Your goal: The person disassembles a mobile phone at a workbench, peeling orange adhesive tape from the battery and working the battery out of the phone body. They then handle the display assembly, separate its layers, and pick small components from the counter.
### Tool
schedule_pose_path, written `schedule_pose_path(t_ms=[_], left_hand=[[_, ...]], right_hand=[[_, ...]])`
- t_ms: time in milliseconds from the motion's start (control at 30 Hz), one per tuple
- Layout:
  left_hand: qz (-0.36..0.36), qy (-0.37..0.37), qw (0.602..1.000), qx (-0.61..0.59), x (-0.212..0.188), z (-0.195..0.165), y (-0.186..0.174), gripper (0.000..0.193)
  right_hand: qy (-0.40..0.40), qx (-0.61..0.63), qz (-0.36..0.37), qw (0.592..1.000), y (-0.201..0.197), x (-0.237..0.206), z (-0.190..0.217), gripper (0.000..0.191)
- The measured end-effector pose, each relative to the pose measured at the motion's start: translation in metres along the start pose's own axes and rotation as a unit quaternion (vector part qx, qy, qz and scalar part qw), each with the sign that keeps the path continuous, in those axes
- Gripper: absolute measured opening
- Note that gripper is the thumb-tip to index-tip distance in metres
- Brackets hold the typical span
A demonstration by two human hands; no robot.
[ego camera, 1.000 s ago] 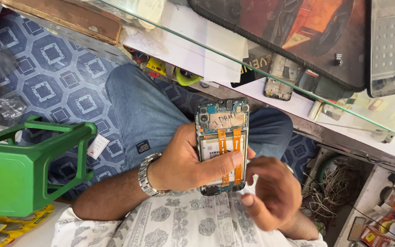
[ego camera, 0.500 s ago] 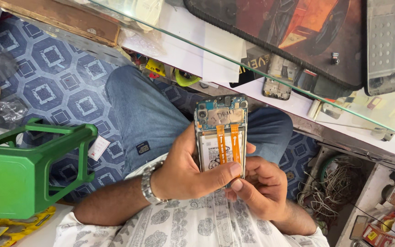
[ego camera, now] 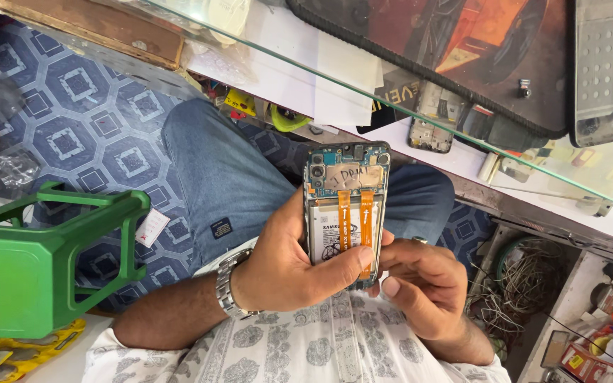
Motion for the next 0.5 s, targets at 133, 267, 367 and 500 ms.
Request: schedule_pose_path(t_ms=[133, 267, 367, 500], left_hand=[[-0.003, -0.006, 1.000, 0.000, 0.0007, -0.0011, 0.0011, 0.051], [0.002, 0.007, 1.000, 0.014, 0.0015, -0.0038, 0.0017, 0.050], [0.000, 0.008, 1.000, 0.014, 0.0020, -0.0034, 0.0023, 0.051], [0.001, 0.011, 1.000, 0.023, 0.0014, -0.0046, 0.0025, 0.050]], right_hand=[[-0.042, 0.003, -0.022, 0.999, -0.0015, -0.0033, 0.0030, 0.026], [-0.064, 0.034, -0.019, 0.997, 0.0034, -0.0048, 0.0015, 0.032], [-0.076, 0.023, -0.038, 0.996, 0.0053, -0.0046, 0.0003, 0.035], [-0.079, 0.025, -0.054, 0.995, 0.0049, -0.0045, 0.0008, 0.035]])
Point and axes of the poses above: each hand's wrist, its own x-axis towards the middle knuckle, its own y-axis out of the palm, z = x × y, the point moved 6 cm from there along x, towards the middle knuckle, and after that the axes turned 12 degrees about y, right-handed, at the moved point
